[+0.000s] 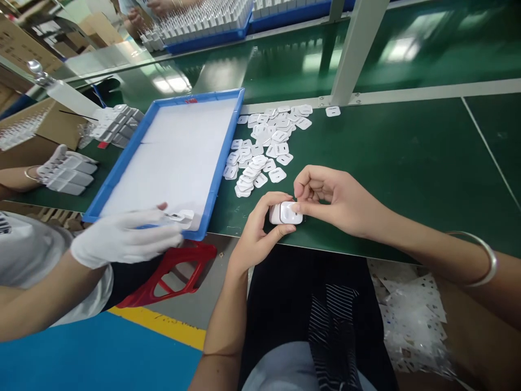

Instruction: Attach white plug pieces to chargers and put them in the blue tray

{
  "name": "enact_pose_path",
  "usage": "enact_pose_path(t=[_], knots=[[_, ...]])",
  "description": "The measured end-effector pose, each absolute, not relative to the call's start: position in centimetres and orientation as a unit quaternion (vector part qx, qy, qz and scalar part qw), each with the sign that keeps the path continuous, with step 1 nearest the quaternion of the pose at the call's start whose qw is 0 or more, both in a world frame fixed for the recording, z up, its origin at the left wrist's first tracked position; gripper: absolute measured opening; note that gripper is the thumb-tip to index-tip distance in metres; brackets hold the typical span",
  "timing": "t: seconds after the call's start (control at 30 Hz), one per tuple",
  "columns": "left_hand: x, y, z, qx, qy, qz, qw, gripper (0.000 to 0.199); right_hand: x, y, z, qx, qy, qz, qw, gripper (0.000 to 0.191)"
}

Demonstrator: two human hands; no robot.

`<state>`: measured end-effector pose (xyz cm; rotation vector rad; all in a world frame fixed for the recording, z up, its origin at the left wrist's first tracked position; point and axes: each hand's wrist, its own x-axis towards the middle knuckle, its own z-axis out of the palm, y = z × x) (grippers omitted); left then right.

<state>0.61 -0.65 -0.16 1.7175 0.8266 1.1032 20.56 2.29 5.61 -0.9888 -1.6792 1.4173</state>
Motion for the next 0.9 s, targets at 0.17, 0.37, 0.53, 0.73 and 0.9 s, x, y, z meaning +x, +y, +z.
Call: enact_pose_path(t=[0.17, 0.37, 0.53, 0.73, 0.9], knots=[[0.5, -0.7, -0.5, 0.695, 0.335, 0.453, 0.447, 0.041, 20.5, 2.3, 5.7, -0.39, -0.662, 0.537, 0.348, 0.017], [0.5, -0.7, -0.5, 0.683, 0.323, 0.474, 0.453, 0.041, 20.4, 2.4, 4.9, -0.399, -0.621, 0.575, 0.353, 0.029], [0.6, -0.8, -0.2, 0.662, 0.304, 0.487, 0.481, 0.038, 20.2, 2.9, 4.4, -0.402, -0.517, 0.658, 0.371, 0.038], [0.8, -0.8, 0.0, 0.686, 0.328, 0.512, 0.399, 0.025, 20.0, 3.3, 3.7, -0.423, -0.464, 0.678, 0.383, 0.033], [1.0, -0.9, 0.0, 0.688, 0.334, 0.522, 0.378, 0.021, 20.0, 3.3, 3.3, -0.427, -0.443, 0.695, 0.371, 0.03]])
